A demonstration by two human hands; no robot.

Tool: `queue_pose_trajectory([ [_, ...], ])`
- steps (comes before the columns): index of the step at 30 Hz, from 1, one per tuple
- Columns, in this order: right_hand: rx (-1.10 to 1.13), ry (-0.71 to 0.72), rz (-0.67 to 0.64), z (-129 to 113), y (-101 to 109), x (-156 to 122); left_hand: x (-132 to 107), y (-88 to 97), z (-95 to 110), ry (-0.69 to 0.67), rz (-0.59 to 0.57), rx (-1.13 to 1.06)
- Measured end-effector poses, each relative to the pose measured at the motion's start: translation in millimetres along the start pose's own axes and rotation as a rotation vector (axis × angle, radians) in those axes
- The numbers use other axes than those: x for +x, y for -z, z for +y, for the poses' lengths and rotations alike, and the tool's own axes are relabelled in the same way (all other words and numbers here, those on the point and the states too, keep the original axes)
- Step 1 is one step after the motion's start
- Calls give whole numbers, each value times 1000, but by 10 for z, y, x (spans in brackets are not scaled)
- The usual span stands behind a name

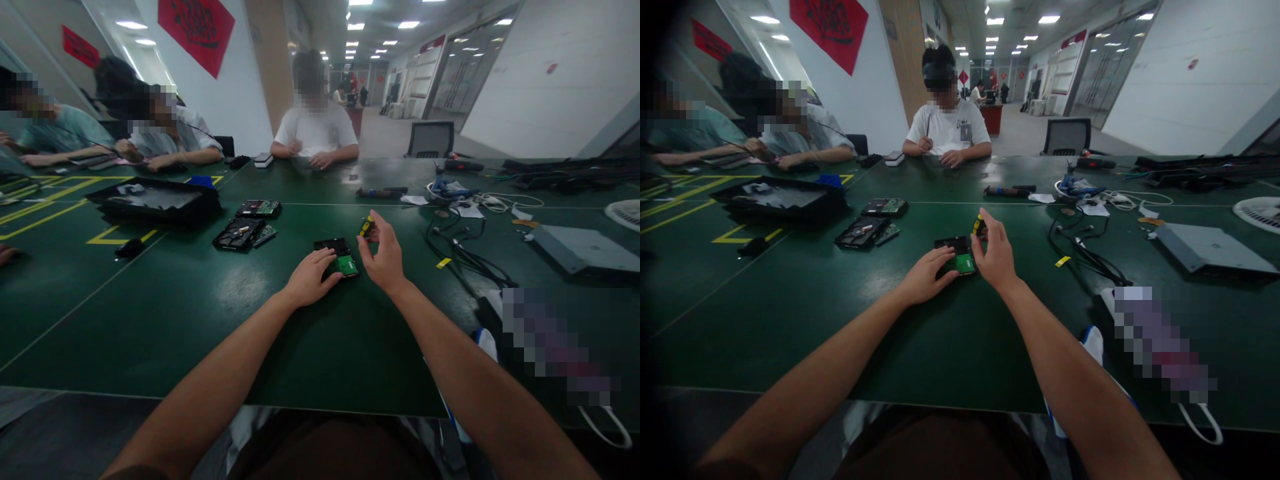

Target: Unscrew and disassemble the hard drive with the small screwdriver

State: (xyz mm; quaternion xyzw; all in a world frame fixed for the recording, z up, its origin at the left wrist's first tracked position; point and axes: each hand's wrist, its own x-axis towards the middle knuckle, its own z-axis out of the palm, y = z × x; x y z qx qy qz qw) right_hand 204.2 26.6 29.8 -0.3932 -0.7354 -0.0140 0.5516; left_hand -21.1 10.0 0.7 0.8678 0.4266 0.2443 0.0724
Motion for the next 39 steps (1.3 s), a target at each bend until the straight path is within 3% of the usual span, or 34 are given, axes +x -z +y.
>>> queue_pose_trajectory([
  [25,65,-12,-49,9,-14,-10,-5,-3,2,33,16,-83],
  [31,-5,-20,4,-58,9,28,-3,-15,-7,29,28,-84],
  [39,-15,2,-22,-80,27,32,-11,-6,-3,35,22,-88],
])
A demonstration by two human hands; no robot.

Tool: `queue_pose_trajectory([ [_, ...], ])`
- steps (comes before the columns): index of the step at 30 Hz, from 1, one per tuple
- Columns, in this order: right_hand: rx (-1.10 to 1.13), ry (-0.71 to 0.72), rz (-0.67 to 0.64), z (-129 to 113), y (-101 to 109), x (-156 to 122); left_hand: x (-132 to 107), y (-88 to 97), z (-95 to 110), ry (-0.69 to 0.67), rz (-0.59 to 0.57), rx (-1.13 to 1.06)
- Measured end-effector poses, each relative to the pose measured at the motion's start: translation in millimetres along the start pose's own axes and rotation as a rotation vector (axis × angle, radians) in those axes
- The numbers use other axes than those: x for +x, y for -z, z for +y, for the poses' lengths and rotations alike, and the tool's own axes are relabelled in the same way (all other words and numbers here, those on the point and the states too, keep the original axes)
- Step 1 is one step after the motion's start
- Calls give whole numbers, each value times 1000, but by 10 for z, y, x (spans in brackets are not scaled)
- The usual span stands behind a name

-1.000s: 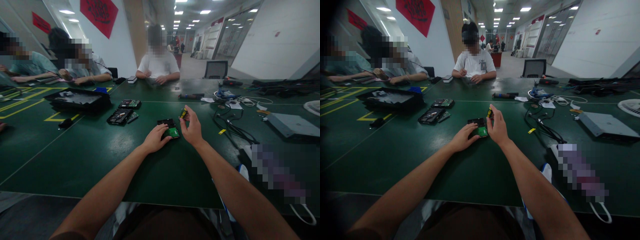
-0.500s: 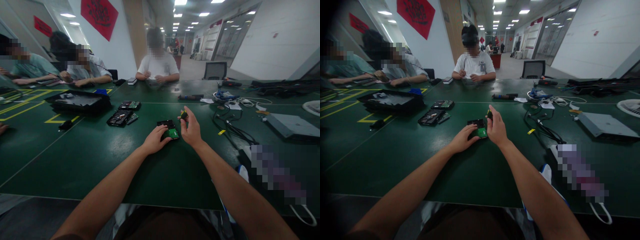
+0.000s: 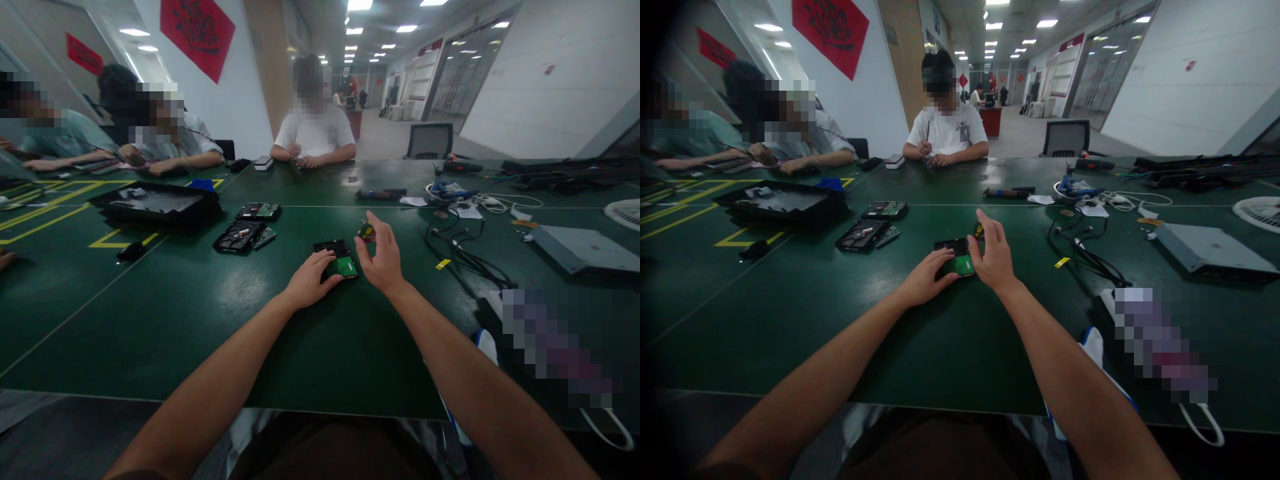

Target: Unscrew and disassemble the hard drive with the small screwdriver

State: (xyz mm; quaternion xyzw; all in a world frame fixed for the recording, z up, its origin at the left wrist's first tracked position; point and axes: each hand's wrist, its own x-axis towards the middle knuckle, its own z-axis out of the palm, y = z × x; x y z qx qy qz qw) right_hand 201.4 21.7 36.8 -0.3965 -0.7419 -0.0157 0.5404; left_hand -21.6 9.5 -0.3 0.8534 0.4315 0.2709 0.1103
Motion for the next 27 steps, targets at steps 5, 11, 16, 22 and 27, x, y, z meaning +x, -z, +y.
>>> queue_pose_trajectory([
  [5,-2,21,2,-14,2,3,-3,4,1,-4,-2,1],
  [11,-20,7,5,-2,10,-2,-2,0,-4,-2,-2,-1],
  [16,-16,6,15,1,7,-9,2,-13,-18,-3,3,0],
  [22,-24,4,14,10,0,-19,-3,1,-8,-10,-4,0],
  [27,-39,21,26,17,2,-23,-7,-3,-3,-8,3,4],
])
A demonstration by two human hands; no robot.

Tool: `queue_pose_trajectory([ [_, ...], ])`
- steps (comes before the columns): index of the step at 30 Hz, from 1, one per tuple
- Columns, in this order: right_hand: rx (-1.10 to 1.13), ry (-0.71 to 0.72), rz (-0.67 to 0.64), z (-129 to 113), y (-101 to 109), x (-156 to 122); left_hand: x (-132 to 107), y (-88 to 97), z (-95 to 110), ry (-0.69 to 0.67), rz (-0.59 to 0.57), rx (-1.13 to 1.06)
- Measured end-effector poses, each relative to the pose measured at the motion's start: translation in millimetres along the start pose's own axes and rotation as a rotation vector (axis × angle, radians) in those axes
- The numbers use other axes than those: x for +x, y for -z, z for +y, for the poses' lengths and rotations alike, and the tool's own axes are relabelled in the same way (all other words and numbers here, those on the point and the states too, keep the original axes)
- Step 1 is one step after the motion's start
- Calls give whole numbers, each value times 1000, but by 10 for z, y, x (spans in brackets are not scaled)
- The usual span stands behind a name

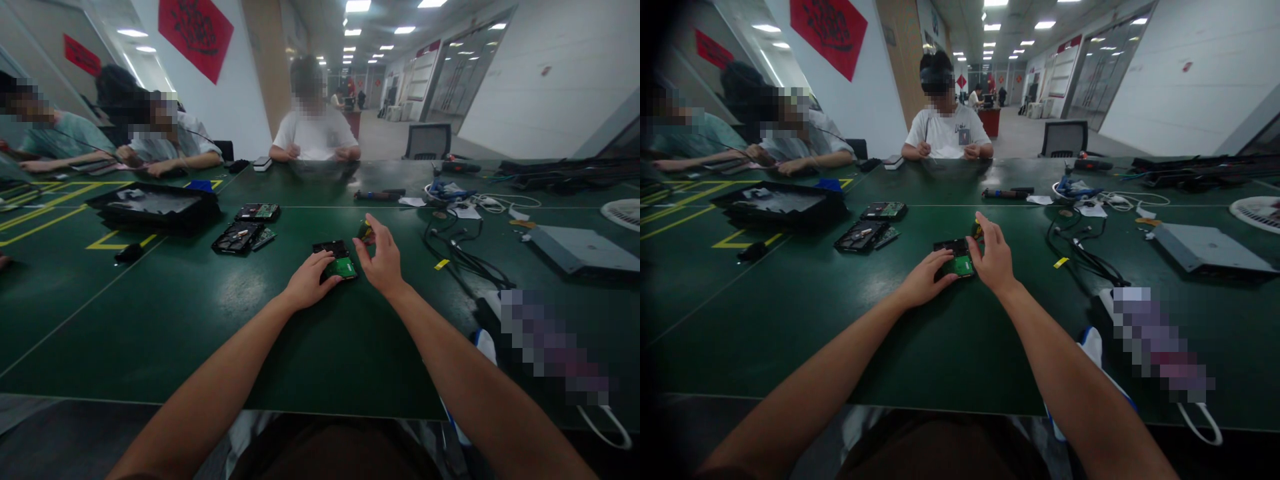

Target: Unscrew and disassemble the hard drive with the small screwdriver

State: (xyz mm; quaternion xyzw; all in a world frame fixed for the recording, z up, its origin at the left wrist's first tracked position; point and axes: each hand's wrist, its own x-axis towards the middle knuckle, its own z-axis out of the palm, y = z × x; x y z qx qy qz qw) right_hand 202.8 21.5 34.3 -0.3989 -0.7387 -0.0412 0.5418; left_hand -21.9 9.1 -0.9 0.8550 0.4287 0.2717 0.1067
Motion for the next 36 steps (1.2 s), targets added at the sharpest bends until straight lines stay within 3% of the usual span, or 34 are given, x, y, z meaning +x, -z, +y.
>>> queue_pose_trajectory([
  [36,16,6,2,24,-23,-16,5,-28,-24,-2,-12,12],
])
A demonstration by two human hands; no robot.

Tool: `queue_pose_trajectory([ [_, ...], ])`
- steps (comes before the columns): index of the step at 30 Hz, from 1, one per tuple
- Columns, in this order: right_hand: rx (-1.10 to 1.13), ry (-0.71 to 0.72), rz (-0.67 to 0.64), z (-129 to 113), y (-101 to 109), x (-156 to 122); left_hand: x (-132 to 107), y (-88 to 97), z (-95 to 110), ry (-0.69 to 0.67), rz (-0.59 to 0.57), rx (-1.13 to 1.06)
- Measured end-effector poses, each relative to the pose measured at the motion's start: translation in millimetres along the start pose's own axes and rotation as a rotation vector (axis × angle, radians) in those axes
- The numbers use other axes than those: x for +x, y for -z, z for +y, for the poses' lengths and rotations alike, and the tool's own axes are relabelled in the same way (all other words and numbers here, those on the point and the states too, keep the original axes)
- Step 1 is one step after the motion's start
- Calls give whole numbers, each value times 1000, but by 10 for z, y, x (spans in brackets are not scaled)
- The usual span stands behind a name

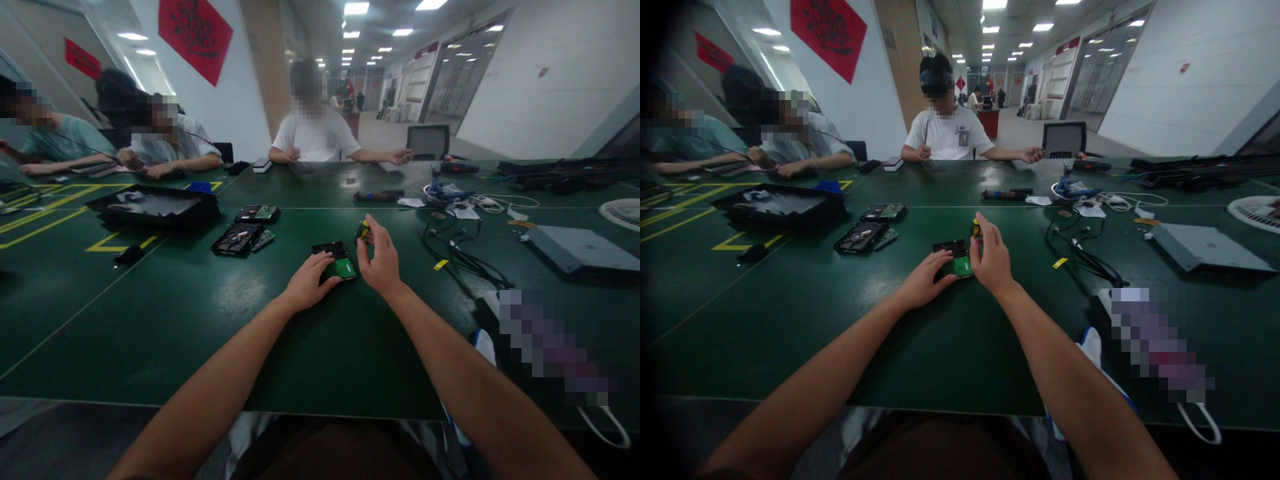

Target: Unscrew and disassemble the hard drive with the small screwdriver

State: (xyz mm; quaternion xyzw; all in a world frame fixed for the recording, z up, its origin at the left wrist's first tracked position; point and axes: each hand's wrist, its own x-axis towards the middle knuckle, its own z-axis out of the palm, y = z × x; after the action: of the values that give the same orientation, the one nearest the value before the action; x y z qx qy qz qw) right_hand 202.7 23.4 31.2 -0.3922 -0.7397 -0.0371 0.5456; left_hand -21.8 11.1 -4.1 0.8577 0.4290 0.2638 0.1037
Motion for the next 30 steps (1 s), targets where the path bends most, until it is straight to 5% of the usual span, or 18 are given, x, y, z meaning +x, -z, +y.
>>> queue_pose_trajectory([
  [30,-14,14,9,-31,2,7,5,30,23,-3,0,-9],
])
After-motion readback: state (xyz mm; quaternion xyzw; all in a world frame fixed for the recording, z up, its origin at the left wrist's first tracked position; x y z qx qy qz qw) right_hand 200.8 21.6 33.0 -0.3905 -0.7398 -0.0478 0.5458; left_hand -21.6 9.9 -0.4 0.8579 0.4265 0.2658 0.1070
